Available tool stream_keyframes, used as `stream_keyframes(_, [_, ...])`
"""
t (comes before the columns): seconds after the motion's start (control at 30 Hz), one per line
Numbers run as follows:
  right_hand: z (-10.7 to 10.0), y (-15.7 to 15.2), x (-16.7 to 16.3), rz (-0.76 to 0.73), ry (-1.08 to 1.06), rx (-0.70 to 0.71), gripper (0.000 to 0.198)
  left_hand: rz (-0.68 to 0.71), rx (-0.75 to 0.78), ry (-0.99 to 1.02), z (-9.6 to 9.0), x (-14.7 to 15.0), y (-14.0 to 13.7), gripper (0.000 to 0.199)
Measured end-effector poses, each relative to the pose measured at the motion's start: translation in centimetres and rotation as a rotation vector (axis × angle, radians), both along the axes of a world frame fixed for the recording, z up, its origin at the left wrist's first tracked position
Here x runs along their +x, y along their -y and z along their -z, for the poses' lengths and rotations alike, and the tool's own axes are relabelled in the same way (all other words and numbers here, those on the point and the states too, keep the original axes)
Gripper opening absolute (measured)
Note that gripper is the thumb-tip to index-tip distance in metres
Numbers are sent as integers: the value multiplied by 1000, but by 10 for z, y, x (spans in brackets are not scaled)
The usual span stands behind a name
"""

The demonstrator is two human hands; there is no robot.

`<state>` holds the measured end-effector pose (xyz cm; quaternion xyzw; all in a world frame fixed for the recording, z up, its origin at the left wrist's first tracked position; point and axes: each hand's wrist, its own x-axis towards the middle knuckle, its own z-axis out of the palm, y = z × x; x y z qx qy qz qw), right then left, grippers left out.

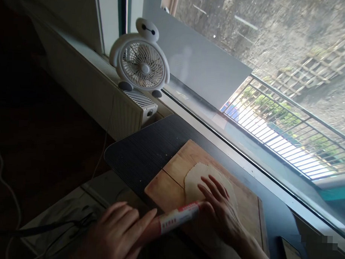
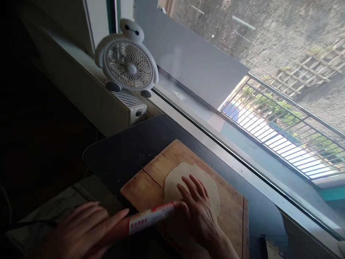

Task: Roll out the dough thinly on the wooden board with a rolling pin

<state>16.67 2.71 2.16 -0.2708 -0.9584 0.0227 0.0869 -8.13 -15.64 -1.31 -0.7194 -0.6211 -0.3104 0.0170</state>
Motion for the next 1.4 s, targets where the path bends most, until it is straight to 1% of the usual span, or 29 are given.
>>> stream_keyframes(0.07, [10, 18, 47, 22, -31, 20, 53, 48, -28, -29, -23, -1, -26, 47])
stream_keyframes(0.13, [19, 31, 88, 116, -82, 64, 57, 127, -64, -33, -44, 11, -65, 40])
stream_keyframes(0.17, [24, 37, 107, 181, -105, 96, 57, 201, -90, -43, -53, 23, -88, 35])
stream_keyframes(0.23, [30, 48, 139, 301, -138, 166, 54, 342, -139, -87, -64, 59, -136, 21])
stream_keyframes(0.27, [33, 54, 152, 350, -149, 191, 52, 395, -159, -135, -67, 81, -159, 21])
stream_keyframes(0.3, [35, 60, 162, 393, -160, 202, 50, 448, -200, -213, -68, 103, -181, 24])
stream_keyframes(0.37, [37, 71, 171, 464, -196, 174, 47, 469, -255, -361, -69, 145, -213, 27])
stream_keyframes(0.4, [36, 76, 171, 496, -221, 146, 47, 456, -240, -394, -69, 163, -225, 34])
stream_keyframes(0.47, [33, 81, 165, 533, -267, 99, 45, 406, -150, -413, -69, 186, -237, 56])
stream_keyframes(0.5, [31, 81, 161, 540, -286, 93, 44, 379, -101, -404, -68, 191, -239, 66])
stream_keyframes(0.53, [28, 82, 157, 545, -301, 97, 42, 358, -70, -397, -66, 193, -238, 72])
stream_keyframes(0.57, [25, 82, 154, 548, -314, 108, 41, 341, -62, -397, -63, 191, -235, 72])
stream_keyframes(0.6, [22, 84, 152, 546, -322, 113, 40, 334, -77, -403, -59, 186, -229, 67])
stream_keyframes(0.67, [17, 90, 150, 526, -331, 91, 40, 335, -144, -432, -47, 168, -208, 54])
stream_keyframes(0.73, [14, 100, 149, 490, -332, 30, 40, 348, -187, -439, -34, 142, -176, 51])
stream_keyframes(0.8, [12, 109, 148, 468, -337, -23, 40, 371, -243, -463, -26, 119, -147, 52])
stream_keyframes(0.83, [12, 111, 147, 464, -342, -40, 39, 357, -257, -467, -24, 112, -139, 53])
stream_keyframes(0.87, [11, 110, 148, 464, -347, -53, 37, 345, -274, -476, -23, 109, -137, 53])
stream_keyframes(0.9, [12, 108, 148, 471, -351, -62, 35, 323, -289, -485, -23, 111, -143, 54])
stream_keyframes(0.93, [12, 104, 150, 487, -352, -66, 33, 300, -308, -495, -23, 118, -156, 54])
stream_keyframes(1.03, [15, 85, 156, 593, -331, -38, 32, 239, -408, -498, -26, 160, -222, 62])
stream_keyframes(1.1, [17, 75, 161, 663, -314, -3, 33, 210, -534, -469, -28, 188, -263, 69])
stream_keyframes(1.13, [18, 73, 162, 682, -312, 11, 34, 205, -585, -464, -30, 196, -276, 70])
stream_keyframes(1.17, [18, 73, 162, 690, -315, 18, 34, 206, -606, -463, -31, 200, -281, 71])
stream_keyframes(1.2, [18, 76, 162, 683, -322, 19, 35, 218, -598, -468, -31, 198, -278, 70])
stream_keyframes(1.23, [17, 80, 161, 668, -330, 14, 35, 231, -562, -475, -31, 191, -268, 69])
stream_keyframes(1.27, [16, 86, 160, 647, -336, 3, 36, 250, -499, -484, -29, 180, -250, 68])
stream_keyframes(1.33, [13, 101, 157, 589, -345, -28, 38, 256, -376, -496, -24, 150, -203, 63])
stream_keyframes(1.4, [10, 114, 156, 528, -348, -72, 40, 293, -273, -478, -17, 122, -155, 58])
